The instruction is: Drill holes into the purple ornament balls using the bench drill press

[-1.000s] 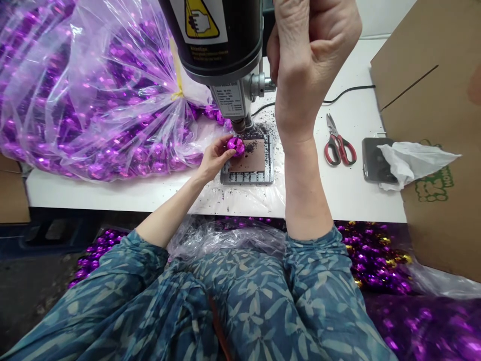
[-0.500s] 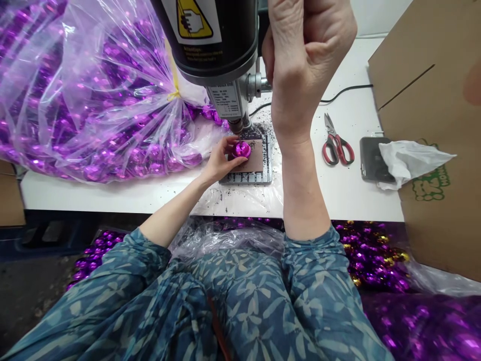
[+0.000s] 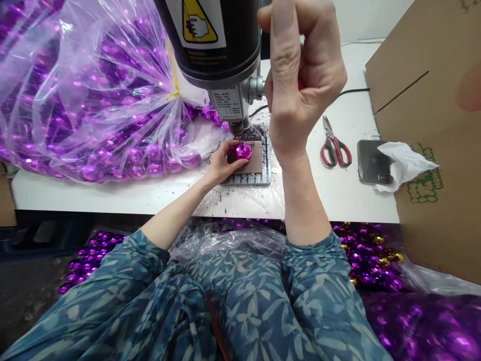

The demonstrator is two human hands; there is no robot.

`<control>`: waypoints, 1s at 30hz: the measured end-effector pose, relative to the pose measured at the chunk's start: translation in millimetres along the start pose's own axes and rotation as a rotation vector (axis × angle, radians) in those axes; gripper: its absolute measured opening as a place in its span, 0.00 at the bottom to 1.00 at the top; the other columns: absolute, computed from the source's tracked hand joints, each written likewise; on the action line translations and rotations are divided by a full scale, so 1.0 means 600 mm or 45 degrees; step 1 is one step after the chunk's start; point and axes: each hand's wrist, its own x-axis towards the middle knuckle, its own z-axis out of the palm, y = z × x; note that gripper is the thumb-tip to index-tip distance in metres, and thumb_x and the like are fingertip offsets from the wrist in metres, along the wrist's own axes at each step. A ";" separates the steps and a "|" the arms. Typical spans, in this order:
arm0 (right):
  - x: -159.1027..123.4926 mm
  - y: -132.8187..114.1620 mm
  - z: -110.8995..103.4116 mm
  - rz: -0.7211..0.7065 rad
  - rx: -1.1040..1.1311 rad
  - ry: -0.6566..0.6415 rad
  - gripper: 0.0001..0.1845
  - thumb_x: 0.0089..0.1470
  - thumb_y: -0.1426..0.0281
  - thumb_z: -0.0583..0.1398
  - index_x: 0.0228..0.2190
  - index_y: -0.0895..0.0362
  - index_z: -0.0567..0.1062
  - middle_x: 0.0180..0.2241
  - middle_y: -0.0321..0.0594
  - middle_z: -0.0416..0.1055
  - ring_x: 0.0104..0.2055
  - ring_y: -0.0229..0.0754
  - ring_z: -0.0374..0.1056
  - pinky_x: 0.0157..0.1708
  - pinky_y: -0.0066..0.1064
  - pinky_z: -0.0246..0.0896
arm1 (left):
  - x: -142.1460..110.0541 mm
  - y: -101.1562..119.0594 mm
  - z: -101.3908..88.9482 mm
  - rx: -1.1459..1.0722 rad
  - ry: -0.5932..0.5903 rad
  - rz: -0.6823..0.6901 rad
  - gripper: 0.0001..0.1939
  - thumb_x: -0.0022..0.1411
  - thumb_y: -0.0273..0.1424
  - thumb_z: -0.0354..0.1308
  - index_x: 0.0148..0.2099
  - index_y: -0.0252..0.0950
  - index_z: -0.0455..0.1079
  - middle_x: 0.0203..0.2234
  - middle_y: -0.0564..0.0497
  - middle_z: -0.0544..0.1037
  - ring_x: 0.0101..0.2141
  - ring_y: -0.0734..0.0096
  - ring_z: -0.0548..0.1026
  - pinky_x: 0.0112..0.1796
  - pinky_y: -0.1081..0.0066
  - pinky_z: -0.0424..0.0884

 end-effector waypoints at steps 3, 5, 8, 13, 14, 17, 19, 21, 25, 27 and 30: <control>-0.012 0.002 -0.008 -0.025 -0.006 -0.002 0.13 0.59 0.61 0.61 0.31 0.58 0.79 0.30 0.27 0.75 0.17 0.11 0.56 0.31 0.13 0.65 | -0.001 -0.003 0.000 -0.002 0.001 0.016 0.29 0.61 0.41 0.72 0.60 0.41 0.68 0.51 0.44 0.79 0.51 0.55 0.79 0.52 0.53 0.78; -0.018 0.006 -0.013 -0.059 -0.011 -0.008 0.13 0.60 0.61 0.61 0.33 0.57 0.79 0.31 0.26 0.75 0.17 0.11 0.56 0.26 0.11 0.58 | -0.001 -0.005 0.001 -0.002 0.009 0.023 0.29 0.61 0.42 0.72 0.60 0.41 0.68 0.51 0.44 0.79 0.51 0.55 0.79 0.52 0.53 0.77; -0.025 0.012 -0.019 -0.128 -0.032 -0.042 0.12 0.63 0.61 0.59 0.34 0.55 0.78 0.33 0.23 0.75 0.17 0.10 0.55 0.20 0.12 0.45 | -0.003 -0.005 0.003 -0.008 0.024 0.029 0.29 0.61 0.43 0.72 0.60 0.42 0.68 0.51 0.44 0.79 0.51 0.56 0.79 0.52 0.54 0.77; -0.041 0.016 -0.033 -0.136 -0.099 -0.117 0.12 0.66 0.61 0.56 0.36 0.54 0.75 0.33 0.23 0.72 0.17 0.11 0.53 0.18 0.15 0.41 | -0.008 0.001 0.005 -0.067 0.031 0.038 0.28 0.64 0.45 0.70 0.59 0.41 0.66 0.51 0.44 0.80 0.51 0.58 0.80 0.53 0.54 0.78; -0.045 0.017 -0.036 -0.121 -0.098 -0.122 0.12 0.66 0.61 0.56 0.36 0.54 0.75 0.33 0.23 0.73 0.17 0.12 0.53 0.18 0.16 0.42 | -0.009 0.002 0.006 -0.079 0.031 0.033 0.28 0.64 0.46 0.70 0.59 0.41 0.66 0.51 0.44 0.80 0.50 0.58 0.80 0.53 0.54 0.78; -0.057 0.024 -0.041 -0.090 -0.080 -0.070 0.13 0.65 0.58 0.57 0.35 0.53 0.74 0.28 0.27 0.71 0.16 0.16 0.52 0.17 0.21 0.40 | -0.010 0.006 0.007 -0.110 0.043 0.002 0.27 0.63 0.45 0.71 0.57 0.40 0.66 0.50 0.44 0.80 0.49 0.59 0.81 0.53 0.54 0.78; -0.062 0.031 -0.042 -0.112 -0.077 -0.022 0.14 0.65 0.57 0.57 0.35 0.53 0.73 0.23 0.28 0.66 0.15 0.19 0.47 0.17 0.24 0.38 | -0.010 0.008 0.009 -0.116 0.058 -0.022 0.27 0.62 0.44 0.71 0.57 0.40 0.67 0.50 0.44 0.81 0.50 0.59 0.81 0.53 0.54 0.78; -0.066 0.037 -0.044 -0.122 -0.084 -0.017 0.15 0.65 0.55 0.56 0.35 0.52 0.73 0.21 0.28 0.62 0.15 0.19 0.44 0.17 0.25 0.37 | -0.010 0.008 0.009 -0.104 0.063 -0.045 0.27 0.62 0.44 0.71 0.57 0.40 0.67 0.50 0.44 0.81 0.50 0.58 0.81 0.53 0.53 0.78; -0.071 0.046 -0.054 -0.100 -0.163 -0.022 0.16 0.65 0.53 0.56 0.35 0.52 0.72 0.18 0.27 0.57 0.16 0.19 0.45 0.20 0.23 0.39 | -0.009 0.009 0.009 -0.093 0.063 -0.060 0.26 0.62 0.43 0.72 0.56 0.40 0.67 0.50 0.44 0.81 0.50 0.58 0.81 0.53 0.53 0.79; -0.078 0.051 -0.062 -0.127 -0.209 -0.009 0.19 0.64 0.50 0.55 0.34 0.52 0.72 0.16 0.27 0.51 0.15 0.20 0.44 0.20 0.23 0.39 | -0.009 0.011 0.009 -0.101 0.068 -0.050 0.26 0.62 0.42 0.72 0.56 0.40 0.67 0.50 0.44 0.81 0.50 0.58 0.81 0.53 0.53 0.79; -0.089 0.056 -0.070 -0.148 -0.229 -0.035 0.21 0.62 0.49 0.56 0.31 0.53 0.71 0.13 0.27 0.45 0.13 0.22 0.43 0.18 0.24 0.38 | -0.009 0.013 0.007 -0.132 0.059 -0.053 0.26 0.61 0.41 0.73 0.56 0.39 0.67 0.50 0.43 0.81 0.50 0.58 0.82 0.53 0.54 0.79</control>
